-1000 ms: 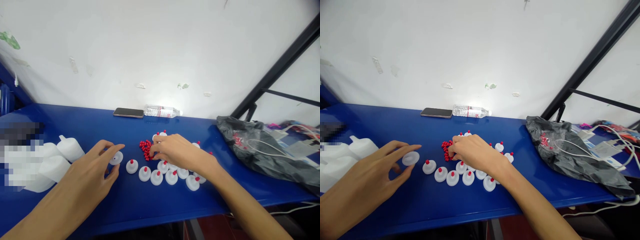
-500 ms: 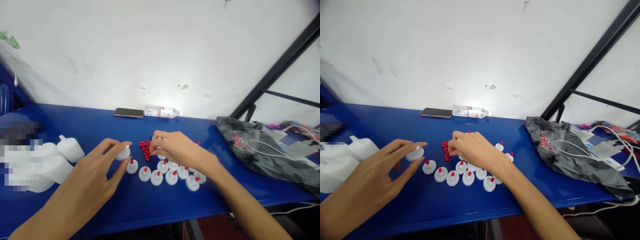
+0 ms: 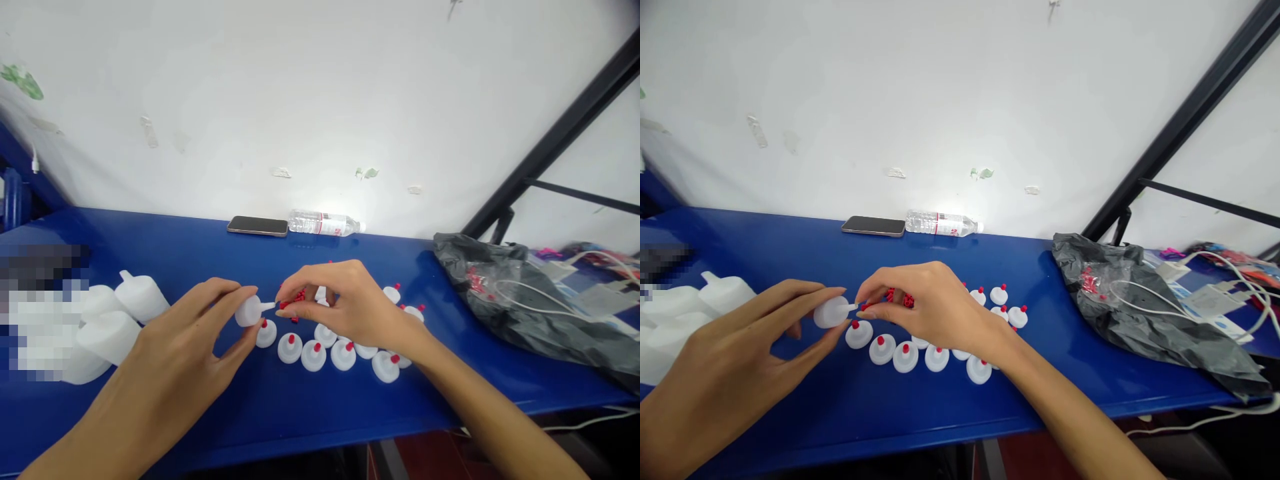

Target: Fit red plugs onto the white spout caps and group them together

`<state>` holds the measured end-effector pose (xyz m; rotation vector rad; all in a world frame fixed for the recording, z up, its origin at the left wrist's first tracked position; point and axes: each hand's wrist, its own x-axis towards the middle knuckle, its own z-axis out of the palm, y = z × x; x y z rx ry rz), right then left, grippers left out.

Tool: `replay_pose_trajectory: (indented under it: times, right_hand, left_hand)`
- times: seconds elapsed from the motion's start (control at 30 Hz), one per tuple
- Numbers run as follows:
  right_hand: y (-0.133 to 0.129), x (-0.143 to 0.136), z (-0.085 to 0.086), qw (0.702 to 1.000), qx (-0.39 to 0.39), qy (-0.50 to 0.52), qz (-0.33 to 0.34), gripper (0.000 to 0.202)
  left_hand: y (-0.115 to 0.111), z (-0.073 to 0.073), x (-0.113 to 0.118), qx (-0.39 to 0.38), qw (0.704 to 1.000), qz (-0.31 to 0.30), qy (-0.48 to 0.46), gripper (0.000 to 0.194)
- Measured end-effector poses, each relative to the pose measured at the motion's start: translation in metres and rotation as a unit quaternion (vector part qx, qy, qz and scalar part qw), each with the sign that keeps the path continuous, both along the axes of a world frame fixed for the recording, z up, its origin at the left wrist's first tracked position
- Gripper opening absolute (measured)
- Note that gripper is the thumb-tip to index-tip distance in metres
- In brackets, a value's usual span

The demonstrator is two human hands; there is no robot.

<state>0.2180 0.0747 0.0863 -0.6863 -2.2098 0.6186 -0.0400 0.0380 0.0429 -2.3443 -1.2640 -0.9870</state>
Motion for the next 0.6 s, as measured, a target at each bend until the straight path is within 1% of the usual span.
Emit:
replay_pose_trajectory:
  times: [0.13, 0.23, 0.37, 0.5, 0.6]
  right_hand:
    - [0.0003, -0.0042, -0.0044, 1.0, 0.009, -0.004, 0.005, 0.005]
    - [0.0001, -0.0055, -0.0061, 1.0, -0.008, 0.008, 0.007, 0.008]
    - [-0.0002, -0.0054, -0.0047, 0.999, -0.035, 0.018, -0.001, 0.007]
    - [0.0007, -0.0056, -0.0017, 0.999, -0.017, 0.009, -0.032, 0.006]
    - [0.0027, -0.0054, -0.0028, 0.999, -0.013, 0.006, -0.036, 0.004]
  left_hand:
    - [-0.0016, -0.0001, 0.0035, 0.046, 0.997, -0.032, 0.06, 0.029]
    - [-0.0038, 0.0028, 0.0047, 0.063, 0.994, -0.042, 0.075, 0.026]
    - [-0.0076, 0.006, 0.0056, 0.037, 0.997, -0.022, 0.057, 0.028]
    - [-0.0096, 0.0032, 0.0081, 0.046, 0.998, -0.013, 0.034, 0.035]
    - [-0.0096, 0.0013, 0.0094, 0.051, 0.998, -0.026, 0.025, 0.037]
